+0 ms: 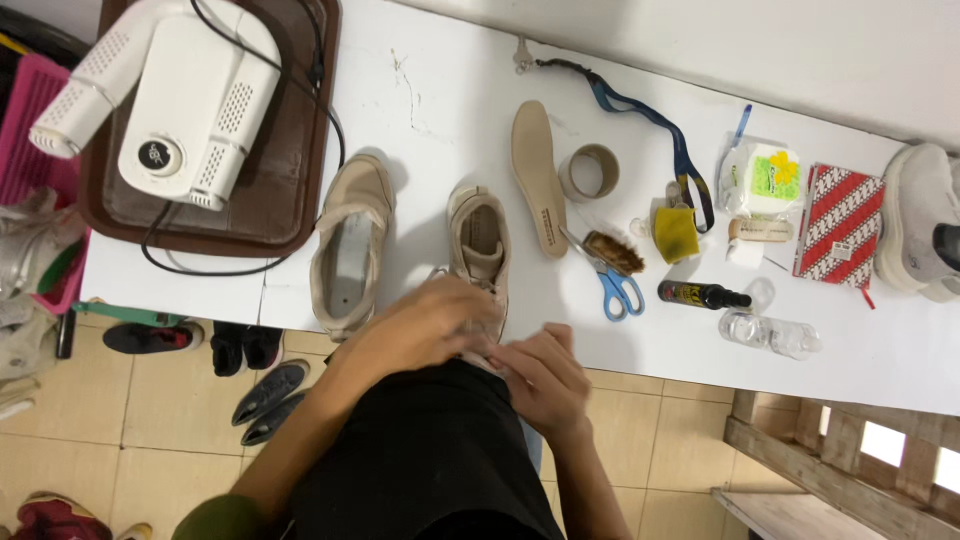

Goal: The person cuts a shoelace with scissors, then threads the lace through the eyelets of a beige sneaker and ties it. The person repeats the lacing and tying process on the second sneaker.

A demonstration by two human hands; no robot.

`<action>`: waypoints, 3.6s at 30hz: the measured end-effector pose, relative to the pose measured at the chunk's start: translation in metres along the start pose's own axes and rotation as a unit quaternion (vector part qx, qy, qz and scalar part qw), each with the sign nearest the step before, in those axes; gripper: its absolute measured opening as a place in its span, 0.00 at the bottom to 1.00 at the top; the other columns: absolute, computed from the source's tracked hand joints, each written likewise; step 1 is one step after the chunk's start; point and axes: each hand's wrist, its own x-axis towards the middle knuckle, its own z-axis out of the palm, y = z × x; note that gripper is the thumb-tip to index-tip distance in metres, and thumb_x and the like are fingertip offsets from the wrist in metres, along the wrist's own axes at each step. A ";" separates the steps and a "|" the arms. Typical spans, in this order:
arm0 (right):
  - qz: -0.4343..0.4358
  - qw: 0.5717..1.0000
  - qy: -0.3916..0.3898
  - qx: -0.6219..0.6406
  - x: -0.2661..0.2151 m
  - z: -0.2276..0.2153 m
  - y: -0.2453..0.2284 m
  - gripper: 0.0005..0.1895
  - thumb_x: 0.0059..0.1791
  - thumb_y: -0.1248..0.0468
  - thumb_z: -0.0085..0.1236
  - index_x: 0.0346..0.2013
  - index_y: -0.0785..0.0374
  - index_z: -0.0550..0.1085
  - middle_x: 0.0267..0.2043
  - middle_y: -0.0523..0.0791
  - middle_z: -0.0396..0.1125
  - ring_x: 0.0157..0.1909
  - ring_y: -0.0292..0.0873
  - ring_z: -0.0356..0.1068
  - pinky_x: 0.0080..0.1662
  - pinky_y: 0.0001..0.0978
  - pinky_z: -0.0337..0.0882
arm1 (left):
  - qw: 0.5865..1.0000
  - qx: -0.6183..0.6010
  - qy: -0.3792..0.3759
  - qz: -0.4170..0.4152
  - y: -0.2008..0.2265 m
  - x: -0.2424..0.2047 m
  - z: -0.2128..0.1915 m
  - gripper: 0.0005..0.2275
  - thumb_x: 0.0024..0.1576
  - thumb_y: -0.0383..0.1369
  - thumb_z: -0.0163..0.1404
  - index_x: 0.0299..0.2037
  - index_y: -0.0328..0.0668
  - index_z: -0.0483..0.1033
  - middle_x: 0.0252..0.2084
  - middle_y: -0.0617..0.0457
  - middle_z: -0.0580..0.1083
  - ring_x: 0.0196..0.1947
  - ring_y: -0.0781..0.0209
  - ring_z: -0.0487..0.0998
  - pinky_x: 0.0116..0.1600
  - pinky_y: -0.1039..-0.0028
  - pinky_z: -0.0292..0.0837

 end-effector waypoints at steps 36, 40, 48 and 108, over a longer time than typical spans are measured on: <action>0.339 0.912 -0.133 0.187 0.003 0.013 0.031 0.05 0.50 0.63 0.77 0.41 0.56 0.90 0.27 0.45 0.81 0.33 0.34 0.73 0.42 0.31 0.73 | 0.971 -0.114 0.181 -0.105 -0.056 -0.022 0.054 0.10 0.53 0.31 0.72 0.43 0.47 0.89 0.36 0.50 0.87 0.40 0.50 0.87 0.46 0.62 0.84; 0.335 0.907 -0.181 0.183 0.013 0.019 0.041 0.04 0.51 0.61 0.75 0.40 0.54 0.89 0.27 0.46 0.79 0.33 0.36 0.71 0.40 0.32 0.70 | 0.967 -0.116 0.211 -0.089 -0.071 -0.019 0.061 0.02 0.59 0.28 0.67 0.39 0.46 0.89 0.32 0.50 0.85 0.36 0.53 0.85 0.42 0.65 0.80; 0.258 0.928 -0.268 0.028 0.033 0.046 0.105 0.11 0.60 0.57 0.61 0.49 0.62 0.81 0.27 0.50 0.65 0.30 0.51 0.70 0.40 0.45 0.72 | 0.966 0.042 0.233 -0.102 -0.107 -0.013 0.092 0.03 0.62 0.29 0.63 0.44 0.49 0.85 0.36 0.54 0.80 0.38 0.52 0.85 0.42 0.66 0.81; 0.473 0.870 0.013 -0.140 -0.058 -0.051 0.110 0.08 0.53 0.73 0.66 0.47 0.62 0.82 0.43 0.52 0.78 0.48 0.61 0.79 0.50 0.47 0.75 | 0.989 0.097 -0.104 -0.048 -0.160 0.058 0.040 0.24 0.50 0.48 0.70 0.55 0.50 0.83 0.51 0.55 0.81 0.60 0.52 0.73 0.70 0.57 0.56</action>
